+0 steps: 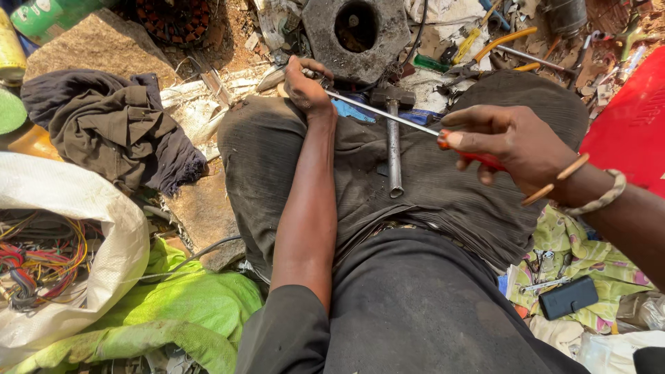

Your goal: The person sits cross-legged on the ground and uses a screwdriver, hammer, and pliers to disassemble and adjust a small mechanical component. They repeatedly pry, strike, and pull parts from the object while seated in a cluttered outdoor workspace.

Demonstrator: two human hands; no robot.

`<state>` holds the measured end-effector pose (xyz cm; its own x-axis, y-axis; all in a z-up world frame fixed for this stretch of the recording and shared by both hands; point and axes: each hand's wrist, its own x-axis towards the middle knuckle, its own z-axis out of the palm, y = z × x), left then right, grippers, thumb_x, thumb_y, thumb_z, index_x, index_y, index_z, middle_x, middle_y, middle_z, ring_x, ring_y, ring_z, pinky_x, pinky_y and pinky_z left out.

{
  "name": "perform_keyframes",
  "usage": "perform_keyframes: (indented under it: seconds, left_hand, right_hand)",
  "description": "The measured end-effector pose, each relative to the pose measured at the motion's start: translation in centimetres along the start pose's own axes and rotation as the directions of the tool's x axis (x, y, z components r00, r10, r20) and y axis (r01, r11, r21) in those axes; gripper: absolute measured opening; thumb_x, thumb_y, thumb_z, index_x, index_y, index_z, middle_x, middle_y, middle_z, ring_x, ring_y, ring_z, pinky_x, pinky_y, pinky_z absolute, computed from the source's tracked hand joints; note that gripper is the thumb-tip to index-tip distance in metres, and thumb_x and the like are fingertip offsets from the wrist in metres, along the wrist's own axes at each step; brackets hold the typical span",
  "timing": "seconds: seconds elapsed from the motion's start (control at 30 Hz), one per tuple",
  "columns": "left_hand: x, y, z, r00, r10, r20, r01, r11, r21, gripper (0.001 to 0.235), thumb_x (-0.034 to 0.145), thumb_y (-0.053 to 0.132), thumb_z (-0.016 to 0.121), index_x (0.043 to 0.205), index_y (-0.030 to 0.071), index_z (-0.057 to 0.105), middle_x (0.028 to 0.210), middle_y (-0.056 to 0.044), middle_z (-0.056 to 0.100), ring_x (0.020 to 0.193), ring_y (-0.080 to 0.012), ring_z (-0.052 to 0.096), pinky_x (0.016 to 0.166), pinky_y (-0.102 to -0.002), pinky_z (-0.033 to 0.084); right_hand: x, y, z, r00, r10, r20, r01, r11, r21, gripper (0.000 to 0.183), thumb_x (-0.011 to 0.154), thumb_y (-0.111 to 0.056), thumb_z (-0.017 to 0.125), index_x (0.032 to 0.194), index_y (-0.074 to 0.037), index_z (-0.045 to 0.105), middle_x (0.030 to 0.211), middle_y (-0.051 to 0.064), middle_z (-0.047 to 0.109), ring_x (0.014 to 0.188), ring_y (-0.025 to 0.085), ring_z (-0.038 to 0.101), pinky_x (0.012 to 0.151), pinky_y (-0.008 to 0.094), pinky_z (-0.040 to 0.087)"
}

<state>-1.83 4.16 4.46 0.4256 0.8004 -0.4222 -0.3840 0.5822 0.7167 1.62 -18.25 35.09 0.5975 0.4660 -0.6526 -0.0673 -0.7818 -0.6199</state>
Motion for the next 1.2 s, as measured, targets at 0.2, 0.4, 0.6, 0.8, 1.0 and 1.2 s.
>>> perform_keyframes:
  seconds: [0.2, 0.4, 0.6, 0.8, 1.0, 1.2]
  left_hand:
    - [1.4, -1.2, -1.3, 0.988, 0.143, 0.055, -0.151, 0.974, 0.166, 0.056, 0.107, 0.039, 0.033, 0.067, 0.006, 0.054, 0.057, -0.01, 0.058, 0.051, -0.0189, 0.05, 0.056, -0.037, 0.049]
    - [1.8, 0.3, -0.7, 0.991, 0.122, 0.045, -0.127, 0.985, 0.118, 0.053, 0.106, 0.038, 0.039, 0.069, 0.004, 0.055, 0.061, -0.011, 0.06, 0.057, -0.0223, 0.053, 0.064, -0.038, 0.048]
    - [0.1, 0.8, -1.5, 1.0, -0.013, 0.02, 0.013, 1.0, -0.007, 0.052, 0.106, 0.038, 0.037, 0.068, 0.006, 0.054, 0.058, -0.009, 0.056, 0.053, -0.0223, 0.051, 0.056, -0.038, 0.045]
    - [1.9, 0.1, -0.5, 0.998, 0.045, 0.033, -0.047, 0.997, 0.068, 0.055, 0.106, 0.037, 0.036, 0.066, 0.005, 0.055, 0.057, -0.01, 0.058, 0.053, -0.0219, 0.052, 0.053, -0.036, 0.046]
    - [1.7, 0.9, 0.4, 0.998, -0.055, -0.029, 0.058, 0.992, 0.11, 0.062, 0.104, 0.04, 0.028, 0.058, 0.007, 0.053, 0.052, -0.009, 0.057, 0.048, -0.0192, 0.047, 0.047, -0.033, 0.041]
    - [1.6, -0.7, -0.4, 0.998, 0.06, -0.023, -0.057, 0.991, 0.119, 0.056, 0.105, 0.037, 0.032, 0.062, 0.008, 0.054, 0.057, -0.008, 0.054, 0.054, -0.0191, 0.047, 0.051, -0.033, 0.044]
  right_hand:
    - [1.1, 0.5, 0.9, 0.999, 0.04, -0.015, -0.042, 0.98, -0.196, 0.033, 0.098, -0.029, 0.07, 0.124, -0.01, 0.078, 0.082, 0.006, 0.071, 0.058, 0.012, 0.055, 0.047, 0.028, 0.04]
    - [-0.2, 0.2, 1.4, 0.805, -0.588, 0.083, 0.443, 0.502, -0.743, 0.03, 0.098, -0.028, 0.074, 0.124, -0.012, 0.076, 0.09, 0.008, 0.075, 0.069, 0.022, 0.068, 0.058, 0.032, 0.047]
    - [0.7, -0.6, 0.4, 0.985, 0.14, 0.1, -0.149, 0.984, 0.096, 0.043, 0.09, -0.032, 0.072, 0.127, -0.01, 0.074, 0.088, 0.0, 0.077, 0.066, 0.011, 0.065, 0.042, 0.027, 0.045]
    - [2.1, -0.7, 1.1, 0.977, -0.196, 0.078, 0.208, 0.834, -0.511, 0.034, 0.1, -0.034, 0.069, 0.124, -0.01, 0.077, 0.079, 0.006, 0.074, 0.062, 0.015, 0.062, 0.05, 0.029, 0.049]
    - [0.6, -0.8, 0.8, 0.712, -0.668, 0.217, 0.452, 0.2, -0.869, 0.038, 0.095, -0.02, 0.072, 0.132, -0.01, 0.072, 0.086, 0.009, 0.073, 0.067, 0.02, 0.068, 0.054, 0.032, 0.05]
    - [3.5, 0.0, -1.5, 0.957, 0.209, 0.201, -0.222, 0.974, 0.048, 0.034, 0.101, -0.031, 0.068, 0.125, -0.01, 0.079, 0.094, 0.01, 0.079, 0.056, 0.016, 0.057, 0.039, 0.03, 0.038]
